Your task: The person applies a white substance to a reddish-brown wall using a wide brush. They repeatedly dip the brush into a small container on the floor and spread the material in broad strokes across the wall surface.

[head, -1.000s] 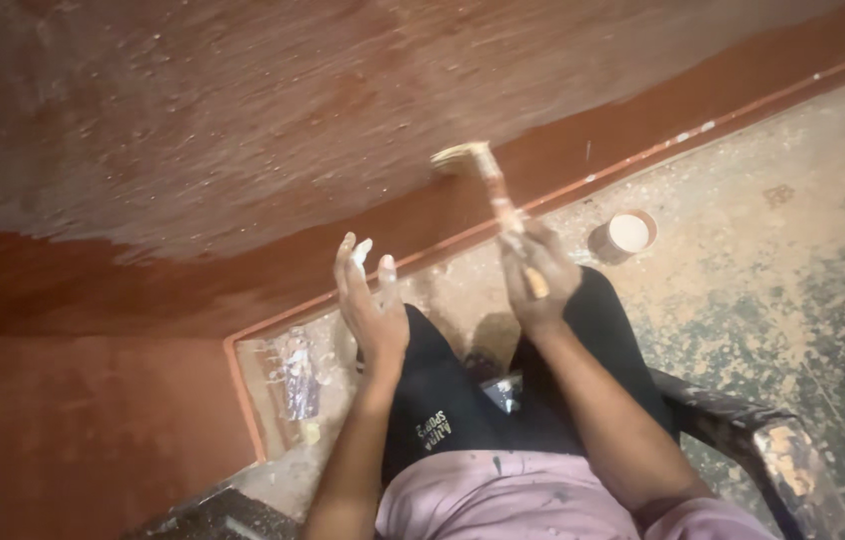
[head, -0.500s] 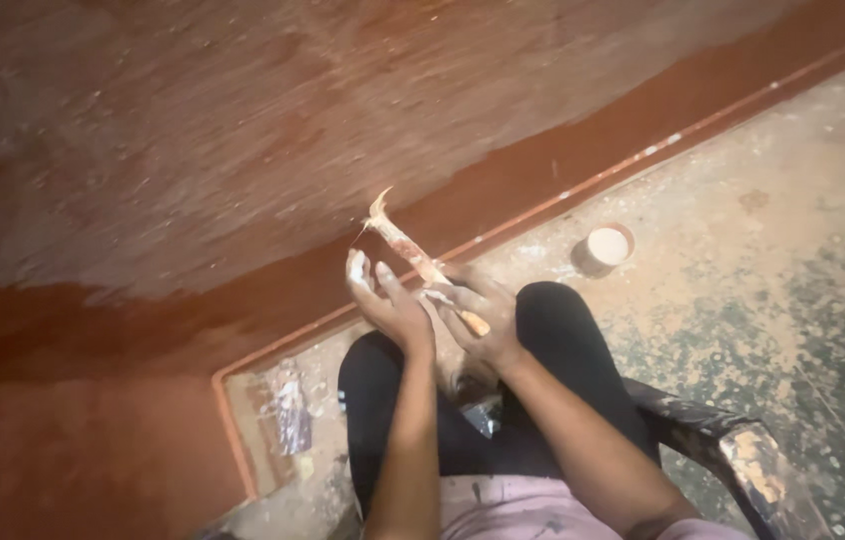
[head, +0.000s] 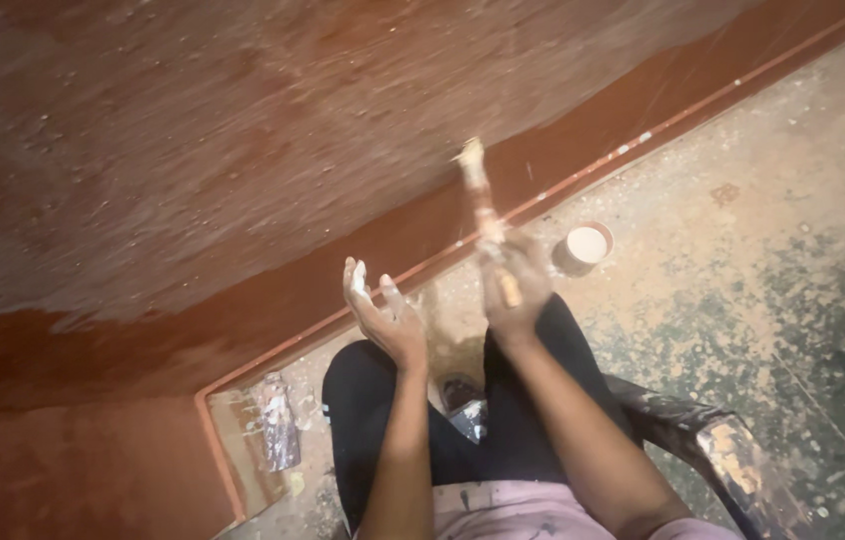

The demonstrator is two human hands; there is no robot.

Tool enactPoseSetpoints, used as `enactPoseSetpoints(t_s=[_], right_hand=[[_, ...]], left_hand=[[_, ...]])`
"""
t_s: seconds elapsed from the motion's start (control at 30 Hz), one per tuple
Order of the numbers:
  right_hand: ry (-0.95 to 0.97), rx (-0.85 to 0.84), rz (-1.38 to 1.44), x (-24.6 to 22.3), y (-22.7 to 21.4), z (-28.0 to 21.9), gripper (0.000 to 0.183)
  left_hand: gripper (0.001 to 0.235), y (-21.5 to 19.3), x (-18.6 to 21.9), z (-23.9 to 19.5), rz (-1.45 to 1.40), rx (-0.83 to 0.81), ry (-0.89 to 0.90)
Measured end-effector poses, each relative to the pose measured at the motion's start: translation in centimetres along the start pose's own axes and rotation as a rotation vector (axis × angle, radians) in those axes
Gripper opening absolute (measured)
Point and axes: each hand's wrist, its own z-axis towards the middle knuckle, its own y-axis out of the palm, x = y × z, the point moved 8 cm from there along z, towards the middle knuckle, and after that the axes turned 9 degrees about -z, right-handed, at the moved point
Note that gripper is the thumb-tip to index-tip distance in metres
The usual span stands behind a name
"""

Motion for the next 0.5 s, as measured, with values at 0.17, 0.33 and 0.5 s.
enactPoseSetpoints(t_s=[0.17, 0.33, 0.5], right_hand=[[0.005, -0.310, 0.166, -0.7, 2.6, -1.4, 0.018], [0.086, -0.212, 0.259, 2.2, 1.2, 1.5, 0.018], [-0.053, 0.139, -0.068, 3.4, -2.9, 3.6, 0.013]], left_hand=[[0.040, 0.6, 0.3, -1.0, 0.080, -0.065, 0.033], [0.048, 0.5, 0.6, -1.1, 0.049, -0.080, 0.047], [0.046, 0.9, 0.0, -1.2, 0.051, -0.100, 0.028]])
